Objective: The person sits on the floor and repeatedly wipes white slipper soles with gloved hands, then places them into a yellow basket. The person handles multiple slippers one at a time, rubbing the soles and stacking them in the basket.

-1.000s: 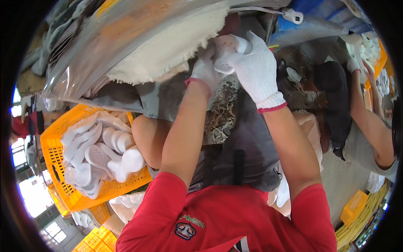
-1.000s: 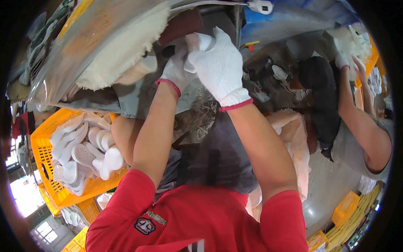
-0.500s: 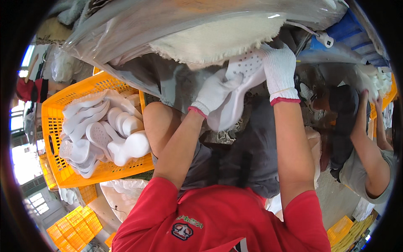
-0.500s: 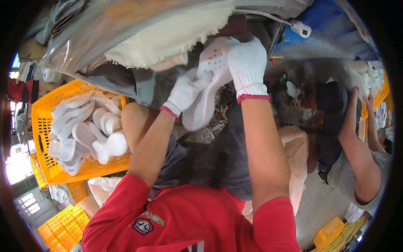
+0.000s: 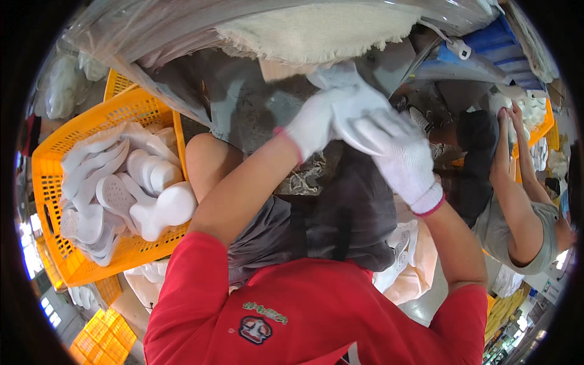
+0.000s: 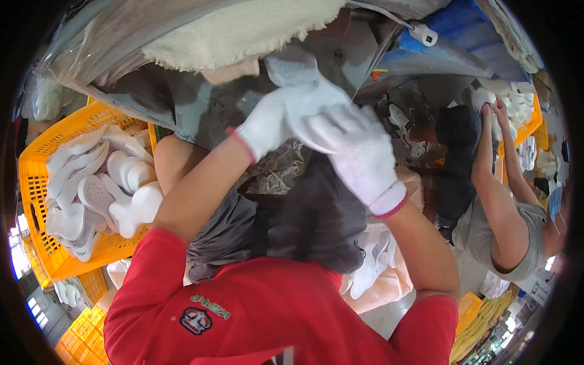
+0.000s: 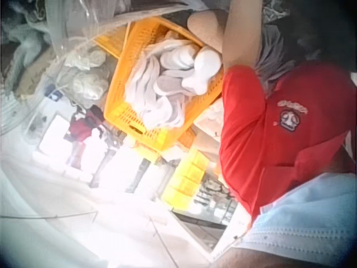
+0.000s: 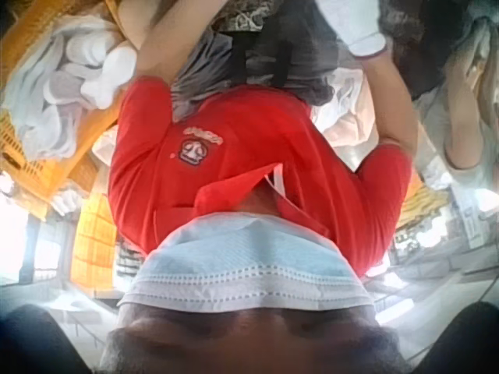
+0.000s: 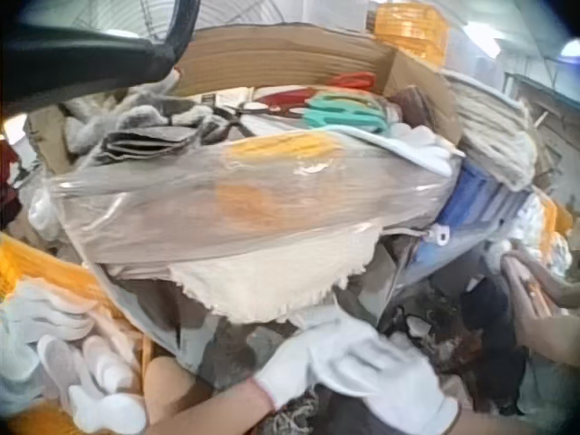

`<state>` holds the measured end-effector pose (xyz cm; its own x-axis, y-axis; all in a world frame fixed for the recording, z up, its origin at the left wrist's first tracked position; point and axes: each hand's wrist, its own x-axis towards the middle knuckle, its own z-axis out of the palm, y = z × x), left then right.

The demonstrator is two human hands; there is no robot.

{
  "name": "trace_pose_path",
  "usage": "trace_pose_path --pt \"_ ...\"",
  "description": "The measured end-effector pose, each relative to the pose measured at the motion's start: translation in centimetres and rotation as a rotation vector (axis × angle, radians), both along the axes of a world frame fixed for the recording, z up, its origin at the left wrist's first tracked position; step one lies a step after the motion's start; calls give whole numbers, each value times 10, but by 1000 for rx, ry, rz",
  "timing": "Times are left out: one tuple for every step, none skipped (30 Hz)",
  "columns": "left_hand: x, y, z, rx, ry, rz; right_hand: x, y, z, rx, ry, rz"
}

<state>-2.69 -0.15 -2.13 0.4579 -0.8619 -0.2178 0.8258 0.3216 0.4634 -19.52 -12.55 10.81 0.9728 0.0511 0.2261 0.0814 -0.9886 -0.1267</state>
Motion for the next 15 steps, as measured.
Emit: trace_pose_path --pt "-8 18 3 -192 124 -7 -15 23 4 87 140 -86" --pt "-13 33 9 -307 224 73 -18 37 -7 115 63 10" --pt "-15 44 16 -384 357 139 -17 54 -16 149 -14 81" --pt "-13 48 23 -367 365 133 -5 68 -17 79 -128 203" --pt "-5 49 28 -376 374 121 12 80 -21 188 -133 45" --pt "5 42 33 -95 409 256 35 87 -19 200 -195 13" --pt "22 37 35 -63 415 290 61 89 -19 202 -350 55" --pt "35 28 36 4 302 388 82 91 -11 161 -339 -4" --pt "44 22 36 146 165 510 98 86 -12 111 -141 -101" --pt "49 22 34 253 171 536 108 85 -9 120 -133 -58" --pt "52 22 30 386 115 570 113 82 -10 114 -123 -71" --pt "50 26 24 414 82 462 103 88 -3 158 -104 -98" --pt "49 28 16 372 167 318 94 88 -3 267 61 -259" --pt "42 37 8 300 44 254 82 91 -8 294 5 -240" --pt "42 41 0 218 -31 219 81 90 -13 321 -41 -207"
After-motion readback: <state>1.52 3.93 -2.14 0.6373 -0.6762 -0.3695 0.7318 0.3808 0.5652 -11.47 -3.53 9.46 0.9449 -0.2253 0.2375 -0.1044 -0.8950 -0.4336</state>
